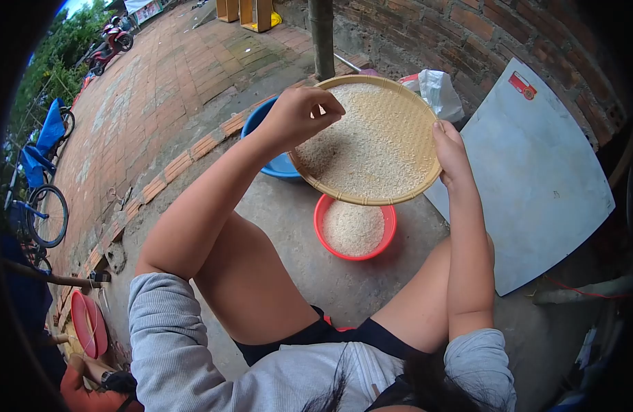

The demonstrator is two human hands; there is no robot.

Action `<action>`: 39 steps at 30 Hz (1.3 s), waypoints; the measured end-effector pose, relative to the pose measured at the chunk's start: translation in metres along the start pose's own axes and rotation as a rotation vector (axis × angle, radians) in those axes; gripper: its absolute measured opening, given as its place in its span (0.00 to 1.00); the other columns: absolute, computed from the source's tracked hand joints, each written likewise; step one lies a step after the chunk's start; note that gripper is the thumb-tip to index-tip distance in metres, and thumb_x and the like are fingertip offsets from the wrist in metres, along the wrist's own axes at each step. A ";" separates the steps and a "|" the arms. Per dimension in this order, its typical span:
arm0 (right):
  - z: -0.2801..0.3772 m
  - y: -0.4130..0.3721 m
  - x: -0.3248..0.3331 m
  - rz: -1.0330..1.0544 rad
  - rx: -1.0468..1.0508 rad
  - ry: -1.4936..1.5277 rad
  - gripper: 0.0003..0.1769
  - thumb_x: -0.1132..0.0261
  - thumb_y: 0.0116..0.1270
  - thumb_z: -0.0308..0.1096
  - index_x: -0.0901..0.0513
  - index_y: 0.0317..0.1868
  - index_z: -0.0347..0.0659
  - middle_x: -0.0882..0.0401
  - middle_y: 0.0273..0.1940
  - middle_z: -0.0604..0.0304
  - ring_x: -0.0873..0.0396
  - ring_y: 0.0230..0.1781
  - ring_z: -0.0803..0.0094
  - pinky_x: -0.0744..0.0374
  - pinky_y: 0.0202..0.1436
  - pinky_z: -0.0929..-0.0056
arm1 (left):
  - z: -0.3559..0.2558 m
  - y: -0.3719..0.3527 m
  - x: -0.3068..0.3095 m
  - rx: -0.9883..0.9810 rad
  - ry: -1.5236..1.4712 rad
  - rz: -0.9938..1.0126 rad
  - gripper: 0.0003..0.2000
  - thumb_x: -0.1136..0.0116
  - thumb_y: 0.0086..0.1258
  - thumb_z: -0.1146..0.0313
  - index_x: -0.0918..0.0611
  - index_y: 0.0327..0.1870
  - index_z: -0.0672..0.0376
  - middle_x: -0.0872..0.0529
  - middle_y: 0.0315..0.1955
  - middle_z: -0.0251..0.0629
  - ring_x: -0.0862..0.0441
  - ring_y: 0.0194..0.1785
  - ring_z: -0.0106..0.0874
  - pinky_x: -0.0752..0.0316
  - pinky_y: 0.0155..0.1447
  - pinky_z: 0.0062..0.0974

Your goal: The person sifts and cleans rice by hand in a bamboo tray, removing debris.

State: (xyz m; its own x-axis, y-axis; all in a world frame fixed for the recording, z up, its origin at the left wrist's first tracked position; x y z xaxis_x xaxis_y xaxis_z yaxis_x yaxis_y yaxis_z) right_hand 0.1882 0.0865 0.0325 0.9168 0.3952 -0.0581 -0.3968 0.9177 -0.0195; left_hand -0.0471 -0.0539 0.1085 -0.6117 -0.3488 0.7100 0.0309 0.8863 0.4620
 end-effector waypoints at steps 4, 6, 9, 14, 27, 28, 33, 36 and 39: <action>0.001 -0.007 -0.007 -0.014 0.013 -0.051 0.18 0.53 0.76 0.37 0.30 0.56 0.32 0.23 0.48 0.53 0.23 0.46 0.72 0.25 0.51 0.72 | -0.008 0.000 -0.014 0.027 0.051 0.142 0.07 0.35 0.57 0.69 0.14 0.36 0.56 0.13 0.30 0.36 0.19 0.30 0.29 0.25 0.38 0.26; 0.000 -0.010 -0.010 -0.016 0.008 -0.053 0.17 0.53 0.76 0.36 0.30 0.57 0.33 0.23 0.48 0.53 0.23 0.47 0.72 0.25 0.52 0.72 | -0.008 0.000 -0.021 -0.062 0.092 0.177 0.07 0.34 0.56 0.69 0.13 0.35 0.56 0.13 0.30 0.37 0.18 0.30 0.32 0.24 0.39 0.27; -0.002 -0.008 -0.010 -0.007 -0.004 -0.019 0.17 0.53 0.76 0.36 0.31 0.57 0.33 0.23 0.49 0.53 0.23 0.47 0.72 0.25 0.52 0.72 | -0.010 0.001 -0.027 -0.113 0.191 0.188 0.07 0.33 0.54 0.69 0.13 0.34 0.56 0.13 0.29 0.37 0.17 0.32 0.34 0.24 0.40 0.28; 0.002 -0.012 -0.014 0.010 -0.012 0.079 0.18 0.52 0.75 0.36 0.31 0.58 0.33 0.23 0.49 0.53 0.23 0.47 0.71 0.25 0.51 0.72 | -0.013 0.002 -0.030 -0.013 0.190 0.228 0.06 0.34 0.56 0.71 0.14 0.34 0.59 0.13 0.29 0.40 0.16 0.34 0.34 0.23 0.41 0.28; 0.004 -0.011 0.001 -0.123 0.007 0.124 0.19 0.54 0.75 0.36 0.32 0.58 0.32 0.25 0.51 0.50 0.22 0.48 0.66 0.24 0.52 0.68 | -0.036 -0.006 -0.008 0.011 -0.013 0.394 0.07 0.36 0.60 0.72 0.17 0.37 0.62 0.14 0.32 0.36 0.18 0.36 0.26 0.23 0.44 0.25; 0.005 -0.011 0.003 -0.130 0.009 0.122 0.19 0.54 0.75 0.36 0.32 0.58 0.31 0.25 0.51 0.49 0.22 0.48 0.65 0.24 0.52 0.67 | -0.039 -0.007 -0.009 -0.031 0.019 0.420 0.07 0.35 0.60 0.72 0.17 0.37 0.62 0.15 0.31 0.36 0.17 0.37 0.27 0.23 0.44 0.26; 0.006 -0.012 0.003 -0.117 -0.006 0.138 0.19 0.54 0.74 0.36 0.33 0.58 0.31 0.25 0.51 0.49 0.22 0.49 0.65 0.24 0.52 0.67 | -0.048 -0.012 -0.014 -0.116 0.089 0.428 0.07 0.35 0.60 0.71 0.16 0.37 0.62 0.15 0.31 0.37 0.17 0.37 0.29 0.22 0.43 0.26; 0.006 -0.012 0.001 -0.105 -0.010 0.139 0.20 0.53 0.74 0.36 0.33 0.59 0.30 0.24 0.51 0.49 0.22 0.49 0.65 0.24 0.53 0.68 | -0.048 -0.013 -0.021 -0.166 0.066 0.428 0.06 0.36 0.60 0.72 0.17 0.35 0.62 0.16 0.29 0.38 0.17 0.35 0.30 0.23 0.42 0.27; 0.004 -0.013 -0.003 -0.082 -0.023 0.126 0.20 0.53 0.74 0.36 0.33 0.59 0.30 0.24 0.51 0.50 0.22 0.49 0.66 0.25 0.53 0.68 | -0.046 -0.013 -0.024 -0.195 0.125 0.426 0.05 0.36 0.59 0.73 0.17 0.35 0.62 0.16 0.28 0.40 0.17 0.34 0.32 0.24 0.40 0.28</action>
State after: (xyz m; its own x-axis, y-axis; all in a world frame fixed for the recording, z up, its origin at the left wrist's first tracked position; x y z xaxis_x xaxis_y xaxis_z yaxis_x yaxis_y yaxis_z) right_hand 0.1910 0.0737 0.0373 0.9336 0.3096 -0.1805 -0.3234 0.9448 -0.0520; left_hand 0.0036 -0.0706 0.1095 -0.4133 -0.0121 0.9105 0.4126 0.8889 0.1992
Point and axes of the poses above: each hand's wrist, its own y-axis towards the middle knuckle, its own x-axis out of the back of the hand, z = x × y, the point moved 4 cm from there along y, towards the middle knuckle
